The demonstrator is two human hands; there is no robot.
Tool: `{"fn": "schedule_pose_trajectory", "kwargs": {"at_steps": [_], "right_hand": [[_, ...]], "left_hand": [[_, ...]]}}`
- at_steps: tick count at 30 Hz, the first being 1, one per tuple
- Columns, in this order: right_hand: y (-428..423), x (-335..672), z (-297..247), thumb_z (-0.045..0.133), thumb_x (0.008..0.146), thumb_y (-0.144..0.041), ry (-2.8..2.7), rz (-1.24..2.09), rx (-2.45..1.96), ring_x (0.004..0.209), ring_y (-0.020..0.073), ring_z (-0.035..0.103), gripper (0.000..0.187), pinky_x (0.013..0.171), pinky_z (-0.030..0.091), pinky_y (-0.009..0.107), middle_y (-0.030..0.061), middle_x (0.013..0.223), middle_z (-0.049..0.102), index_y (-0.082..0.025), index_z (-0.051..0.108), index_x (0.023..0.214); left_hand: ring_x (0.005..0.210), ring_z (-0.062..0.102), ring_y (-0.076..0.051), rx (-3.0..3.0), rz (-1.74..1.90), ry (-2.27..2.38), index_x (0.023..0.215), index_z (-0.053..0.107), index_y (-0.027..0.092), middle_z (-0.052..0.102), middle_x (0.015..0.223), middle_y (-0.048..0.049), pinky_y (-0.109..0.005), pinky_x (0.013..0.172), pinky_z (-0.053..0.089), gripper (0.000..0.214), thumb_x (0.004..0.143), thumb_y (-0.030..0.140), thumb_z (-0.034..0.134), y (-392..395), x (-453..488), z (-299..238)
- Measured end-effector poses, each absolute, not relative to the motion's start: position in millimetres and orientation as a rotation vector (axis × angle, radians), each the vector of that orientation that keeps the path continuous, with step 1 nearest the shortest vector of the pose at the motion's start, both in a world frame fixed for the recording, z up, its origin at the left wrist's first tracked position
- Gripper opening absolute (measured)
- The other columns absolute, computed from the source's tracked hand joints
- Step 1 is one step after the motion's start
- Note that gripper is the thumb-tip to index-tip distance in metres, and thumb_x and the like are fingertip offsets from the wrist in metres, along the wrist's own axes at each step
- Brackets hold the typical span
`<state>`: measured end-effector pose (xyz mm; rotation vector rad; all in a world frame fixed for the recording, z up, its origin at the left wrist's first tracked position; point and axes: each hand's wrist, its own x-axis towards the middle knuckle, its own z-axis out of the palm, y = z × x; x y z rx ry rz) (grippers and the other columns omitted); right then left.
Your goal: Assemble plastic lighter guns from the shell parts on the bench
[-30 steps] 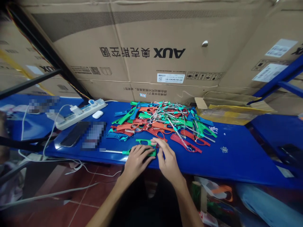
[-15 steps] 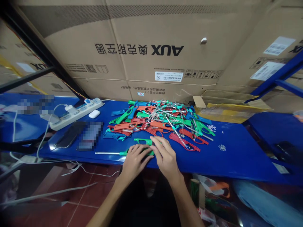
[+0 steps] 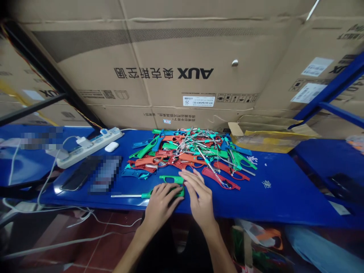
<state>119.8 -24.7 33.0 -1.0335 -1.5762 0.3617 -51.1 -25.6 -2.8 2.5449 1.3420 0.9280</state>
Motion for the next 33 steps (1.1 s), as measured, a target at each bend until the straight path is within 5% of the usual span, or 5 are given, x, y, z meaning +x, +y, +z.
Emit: {"fn": "schedule_pose_trajectory", "kwargs": {"at_steps": [6,12,18,24,33], "right_hand": [[-18,117,27,0.070,0.091,-0.009,-1.507,0.125,-0.998,0.084,0.0181,0.072,0.041,0.108,0.052,0.052,0.0008,0.092,0.075,-0.032,0.074,0.124],[-24,124,32,0.051,0.100,-0.006,-1.732,0.410,-0.914,0.125,0.0238,0.066,0.044,0.104,0.056,0.044,0.0095,0.137,0.068,-0.027,0.066,0.135],[-16,126,29,0.066,0.094,-0.011,-1.511,0.257,-0.949,0.089,0.0206,0.074,0.030,0.079,0.061,0.036,0.0053,0.097,0.078,-0.028,0.076,0.116],[-21,126,34,0.051,0.101,-0.011,-1.695,0.443,-0.877,0.109,0.0227,0.073,0.037,0.094,0.059,0.040,0.0070,0.119,0.077,-0.028,0.072,0.126],[-20,112,33,0.071,0.093,-0.020,-1.528,0.208,-1.033,0.078,0.0183,0.067,0.013,0.071,0.057,0.033,0.0026,0.085,0.069,-0.024,0.071,0.106]], "left_hand": [[0.106,0.063,-0.023,2.547,0.902,1.347,0.123,0.067,0.026,0.073,0.119,-0.0038,-0.042,0.091,0.043,0.023,0.102,0.035,0.060,-26,-51,-4],[0.106,0.063,-0.023,2.549,0.922,1.363,0.121,0.067,0.026,0.073,0.118,-0.0037,-0.041,0.091,0.042,0.022,0.103,0.035,0.059,-26,-51,-3],[0.106,0.064,-0.022,2.553,0.913,1.357,0.123,0.066,0.026,0.073,0.119,-0.0039,-0.040,0.091,0.043,0.023,0.103,0.034,0.059,-27,-51,-2],[0.105,0.064,-0.023,2.580,0.946,1.363,0.119,0.068,0.025,0.073,0.117,-0.0044,-0.041,0.089,0.043,0.021,0.102,0.034,0.059,-25,-50,-1],[0.103,0.064,-0.024,2.599,0.925,1.384,0.114,0.069,0.025,0.073,0.114,-0.0050,-0.041,0.090,0.043,0.018,0.102,0.034,0.060,-25,-51,-1]]}}
